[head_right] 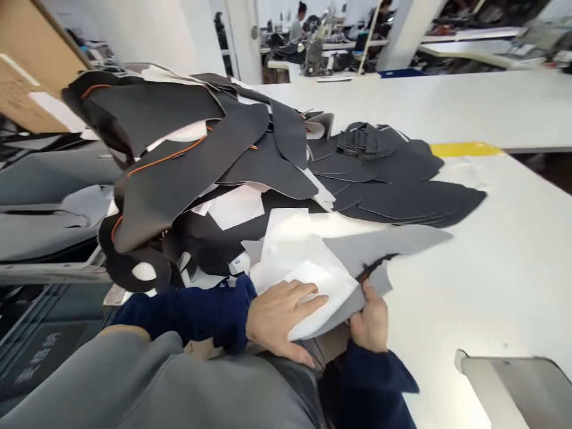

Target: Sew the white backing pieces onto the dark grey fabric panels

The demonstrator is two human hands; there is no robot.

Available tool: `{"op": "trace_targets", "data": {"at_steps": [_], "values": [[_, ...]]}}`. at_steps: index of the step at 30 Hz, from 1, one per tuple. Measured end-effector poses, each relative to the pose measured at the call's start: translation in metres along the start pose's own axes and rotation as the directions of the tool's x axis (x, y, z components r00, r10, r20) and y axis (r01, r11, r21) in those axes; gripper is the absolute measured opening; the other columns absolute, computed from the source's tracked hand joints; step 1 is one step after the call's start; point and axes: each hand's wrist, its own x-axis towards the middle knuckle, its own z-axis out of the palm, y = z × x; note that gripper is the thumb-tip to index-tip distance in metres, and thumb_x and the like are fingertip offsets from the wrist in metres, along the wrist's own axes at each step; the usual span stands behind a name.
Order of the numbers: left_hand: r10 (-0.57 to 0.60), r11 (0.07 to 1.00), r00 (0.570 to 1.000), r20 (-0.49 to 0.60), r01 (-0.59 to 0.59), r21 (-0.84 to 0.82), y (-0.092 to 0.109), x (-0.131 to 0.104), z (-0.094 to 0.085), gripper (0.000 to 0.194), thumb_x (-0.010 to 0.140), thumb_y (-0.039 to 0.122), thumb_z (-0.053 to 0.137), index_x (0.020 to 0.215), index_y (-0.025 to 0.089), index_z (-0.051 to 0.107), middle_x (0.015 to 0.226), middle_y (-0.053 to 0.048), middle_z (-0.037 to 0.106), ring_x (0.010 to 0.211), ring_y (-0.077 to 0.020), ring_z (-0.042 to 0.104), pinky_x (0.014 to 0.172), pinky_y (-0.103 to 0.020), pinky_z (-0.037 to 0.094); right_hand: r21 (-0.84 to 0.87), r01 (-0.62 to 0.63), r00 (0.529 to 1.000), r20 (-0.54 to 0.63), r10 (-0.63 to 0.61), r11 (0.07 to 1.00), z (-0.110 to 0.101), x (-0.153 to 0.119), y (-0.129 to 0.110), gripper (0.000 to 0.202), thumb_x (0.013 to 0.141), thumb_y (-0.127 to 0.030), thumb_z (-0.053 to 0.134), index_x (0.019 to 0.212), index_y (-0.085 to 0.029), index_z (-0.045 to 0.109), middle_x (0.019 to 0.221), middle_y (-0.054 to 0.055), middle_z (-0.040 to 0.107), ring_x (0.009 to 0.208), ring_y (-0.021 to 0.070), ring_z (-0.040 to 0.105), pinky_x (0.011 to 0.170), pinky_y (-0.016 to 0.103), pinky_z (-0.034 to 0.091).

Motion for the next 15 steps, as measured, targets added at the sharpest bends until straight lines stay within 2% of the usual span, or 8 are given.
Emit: {"op": "trace_targets", "data": {"at_steps": [2,3,5,6,8,9,12,15], "values": [[-0.007,0.999,0.992,0.129,0.002,0.035,0.006,0.018,0.025,0.083,0.074,0.048,0.06,0.143,0.018,0.025,0.127,-0.015,0.046,0.105,-0.0315,0.049,0.079,-0.04,0.047,0.212,-0.097,0.993,-0.041,0.108,0.972,0.004,-0.004,-0.007,0.03,0.072,-0.047,0.057,0.088,-0.021,0.059,0.088,0.008,0.067,0.082,0.0234,0.063,0.076,0.039,0.054],[-0.015,0.999,0.979,0.203,0.008,0.033,0.005,0.03,0.034,0.079,0.075,0.041,0.059,0.142,0.018,0.025,0.121,-0.015,0.049,0.102,-0.0305,0.051,0.076,-0.038,0.047,0.29,-0.145,0.988,-0.009,0.154,0.946,0.003,-0.008,-0.01,0.029,0.07,-0.045,0.062,0.087,-0.022,0.06,0.089,0.007,0.067,0.082,0.0231,0.063,0.074,0.039,0.054],[-0.025,0.999,0.949,0.313,0.031,-0.013,0.0,0.054,0.043,0.069,0.076,0.03,0.054,0.139,0.017,0.031,0.107,-0.011,0.054,0.094,-0.0266,0.055,0.073,-0.034,0.048,0.381,-0.287,0.957,0.149,0.247,0.879,-0.002,-0.025,-0.016,0.03,0.064,-0.04,0.072,0.086,-0.022,0.063,0.091,0.007,0.068,0.081,0.0239,0.063,0.071,0.038,0.055],[-0.018,0.998,0.943,0.333,0.036,-0.048,-0.003,0.065,0.043,0.063,0.077,0.028,0.052,0.136,0.018,0.035,0.103,-0.009,0.055,0.091,-0.0248,0.056,0.075,-0.033,0.048,0.371,-0.364,0.926,0.245,0.288,0.854,-0.004,-0.036,-0.019,0.032,0.064,-0.04,0.074,0.087,-0.02,0.065,0.09,0.007,0.068,0.078,0.0241,0.063,0.068,0.038,0.055],[0.017,0.994,0.954,0.299,0.016,-0.11,-0.008,0.08,0.04,0.05,0.08,0.024,0.048,0.13,0.019,0.044,0.101,-0.007,0.056,0.092,-0.0222,0.057,0.081,-0.032,0.047,0.342,-0.492,0.85,0.39,0.355,0.801,-0.006,-0.06,-0.026,0.036,0.067,-0.041,0.075,0.092,-0.017,0.066,0.086,0.007,0.068,0.072,0.0226,0.063,0.064,0.036,0.054],[0.042,0.991,0.964,0.263,-0.007,-0.133,-0.009,0.084,0.038,0.045,0.082,0.022,0.047,0.127,0.019,0.047,0.102,-0.006,0.056,0.094,-0.0214,0.057,0.083,-0.031,0.046,0.332,-0.512,0.834,0.412,0.367,0.792,-0.005,-0.072,-0.03,0.036,0.069,-0.042,0.074,0.094,-0.017,0.066,0.084,0.006,0.067,0.068,0.0209,0.063,0.063,0.035,0.053],[0.099,0.983,0.979,0.18,-0.067,-0.172,-0.006,0.09,0.037,0.03,0.089,0.023,0.044,0.116,0.019,0.057,0.102,-0.006,0.058,0.094,-0.0193,0.058,0.085,-0.029,0.045,0.383,-0.493,0.844,0.43,0.321,0.782,0.0,-0.098,-0.038,0.03,0.074,-0.041,0.071,0.091,-0.017,0.065,0.081,0.003,0.067,0.067,0.0182,0.062,0.068,0.033,0.052],[0.096,0.977,0.986,0.138,-0.067,-0.202,0.0,0.089,0.047,0.026,0.095,0.028,0.039,0.1,0.02,0.063,0.095,-0.004,0.06,0.088,-0.0162,0.059,0.082,-0.026,0.045,0.42,-0.512,0.83,0.465,0.307,0.749,0.002,-0.11,-0.033,0.031,0.074,-0.042,0.072,0.086,-0.014,0.065,0.079,0.005,0.067,0.072,0.0198,0.064,0.07,0.033,0.052]]}}
